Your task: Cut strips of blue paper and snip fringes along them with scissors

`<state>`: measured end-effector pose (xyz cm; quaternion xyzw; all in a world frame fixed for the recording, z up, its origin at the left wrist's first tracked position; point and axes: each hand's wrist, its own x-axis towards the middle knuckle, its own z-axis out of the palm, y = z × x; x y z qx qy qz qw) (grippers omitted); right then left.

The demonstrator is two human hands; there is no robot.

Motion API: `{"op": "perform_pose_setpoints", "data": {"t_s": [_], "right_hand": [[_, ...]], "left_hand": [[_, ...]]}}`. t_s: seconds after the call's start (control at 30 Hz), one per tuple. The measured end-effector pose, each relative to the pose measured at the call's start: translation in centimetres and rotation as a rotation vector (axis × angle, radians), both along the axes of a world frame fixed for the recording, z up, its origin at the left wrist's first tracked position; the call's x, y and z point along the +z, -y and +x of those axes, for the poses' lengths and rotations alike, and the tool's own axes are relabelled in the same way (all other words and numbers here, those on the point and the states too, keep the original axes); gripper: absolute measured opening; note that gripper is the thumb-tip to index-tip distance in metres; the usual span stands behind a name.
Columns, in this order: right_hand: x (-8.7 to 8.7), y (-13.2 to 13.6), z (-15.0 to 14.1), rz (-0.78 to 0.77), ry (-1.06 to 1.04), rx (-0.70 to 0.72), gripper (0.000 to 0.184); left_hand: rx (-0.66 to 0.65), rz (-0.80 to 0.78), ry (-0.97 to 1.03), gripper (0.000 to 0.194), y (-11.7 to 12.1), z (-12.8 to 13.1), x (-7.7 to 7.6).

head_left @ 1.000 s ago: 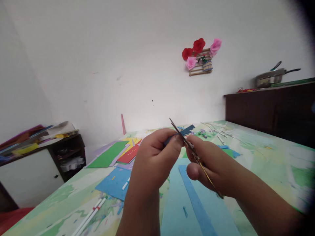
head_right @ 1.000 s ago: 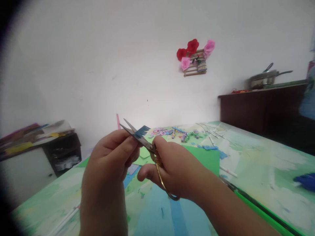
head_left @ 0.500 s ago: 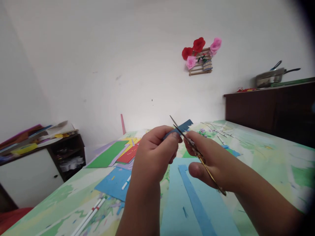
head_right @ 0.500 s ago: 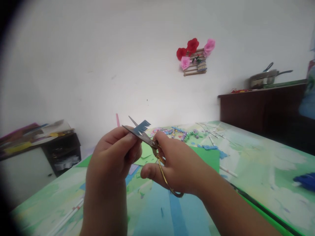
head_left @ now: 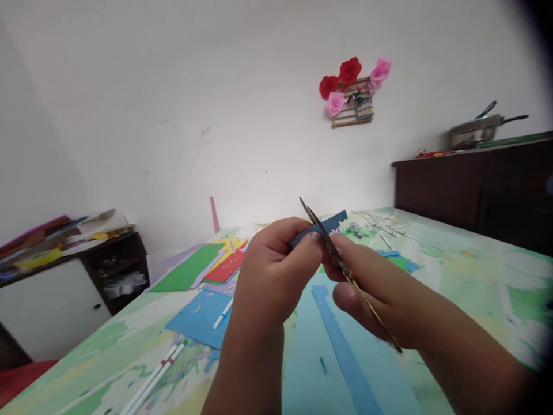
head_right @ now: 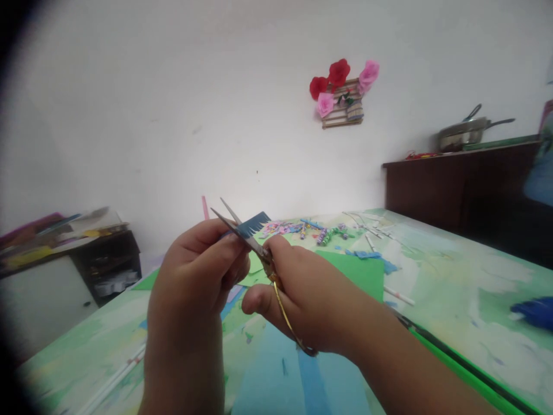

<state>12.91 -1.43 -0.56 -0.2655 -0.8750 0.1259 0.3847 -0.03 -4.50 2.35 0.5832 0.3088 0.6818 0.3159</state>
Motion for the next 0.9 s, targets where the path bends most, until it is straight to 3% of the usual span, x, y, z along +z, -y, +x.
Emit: {"op": "perform_pose_setpoints", "data": {"t_s": [0.23, 0.4, 0.73, 0.9], "right_hand": [[-0.06, -0.45, -0.49, 0.005, -0.011, -0.047, 0.056], [-0.18, -0.78, -0.66, 0.008, -0.029, -0.017, 0.054], [-0.52, -0.73, -0.17, -0.031, 0.023, 0.010, 0.054], [-0.37, -0.57, -0.60, -0.033, -0.002, 0.036, 0.057]], "left_hand": [[0.077, -0.124, -0.059, 0.011, -0.03, -0.25, 0.31], [-0.013, -0.174, -0.028, 0.011, -0.50, -0.46, 0.38], [-0.013, -0.072, -0.091, 0.012, -0.69, -1.00, 0.23], [0.061, -0.071, -0.158, 0.013, -0.46, -1.01, 0.22]]}}
